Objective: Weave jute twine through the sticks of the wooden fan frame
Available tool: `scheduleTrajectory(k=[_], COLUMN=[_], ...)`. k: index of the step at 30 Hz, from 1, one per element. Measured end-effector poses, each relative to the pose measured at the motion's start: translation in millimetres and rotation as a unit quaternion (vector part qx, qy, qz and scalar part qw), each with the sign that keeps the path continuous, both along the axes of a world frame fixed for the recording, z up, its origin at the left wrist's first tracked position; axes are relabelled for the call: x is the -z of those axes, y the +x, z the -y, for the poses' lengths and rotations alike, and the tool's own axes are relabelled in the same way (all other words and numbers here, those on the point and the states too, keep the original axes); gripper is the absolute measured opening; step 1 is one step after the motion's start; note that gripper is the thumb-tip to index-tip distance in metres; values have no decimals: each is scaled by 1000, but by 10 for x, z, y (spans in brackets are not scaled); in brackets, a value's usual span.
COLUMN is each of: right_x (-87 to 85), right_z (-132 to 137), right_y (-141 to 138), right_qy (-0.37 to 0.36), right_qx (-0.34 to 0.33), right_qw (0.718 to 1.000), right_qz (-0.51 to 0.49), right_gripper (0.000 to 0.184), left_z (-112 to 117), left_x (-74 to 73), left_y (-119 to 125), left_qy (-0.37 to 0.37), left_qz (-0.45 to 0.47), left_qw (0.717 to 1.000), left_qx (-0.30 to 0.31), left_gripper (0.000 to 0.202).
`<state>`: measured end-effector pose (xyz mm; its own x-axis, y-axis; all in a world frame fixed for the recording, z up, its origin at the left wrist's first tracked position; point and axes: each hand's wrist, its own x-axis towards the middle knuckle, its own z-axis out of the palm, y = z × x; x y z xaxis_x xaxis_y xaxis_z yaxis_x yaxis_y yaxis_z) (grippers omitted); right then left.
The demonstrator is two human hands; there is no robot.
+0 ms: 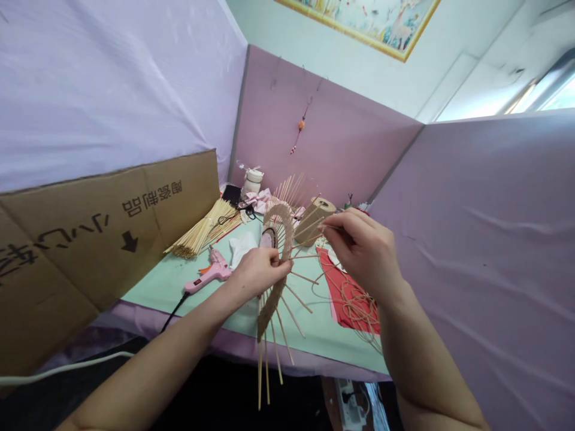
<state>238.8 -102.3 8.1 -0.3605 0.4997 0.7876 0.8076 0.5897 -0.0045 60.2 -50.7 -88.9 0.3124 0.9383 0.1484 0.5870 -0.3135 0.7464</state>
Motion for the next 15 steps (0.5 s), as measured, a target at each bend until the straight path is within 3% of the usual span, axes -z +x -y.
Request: scheduleTrajectory(k=[4,8,12,15], right_x=[281,718,1123,1330], right_z=[-160,-494,-914,-1123], right_y=[139,268,128,-79], right_qy=[1,-82,-213,-245], right_qx=[66,117,113,76], right_qw=[989,960,932,920], right_qz=[-129,-239,-272,-296], right_gripper=[15,22,22,16], left_z=[-4,-15,-10,15], left_x=[36,67,91,101], left_y=[-23,-43,-34,-22], left_qy=[3,12,18,33], left_qz=[11,22,23,20], left_qw=[1000,1000,1000,999], left_qx=[-6,-1,7,17], left_gripper=[39,41,44,45])
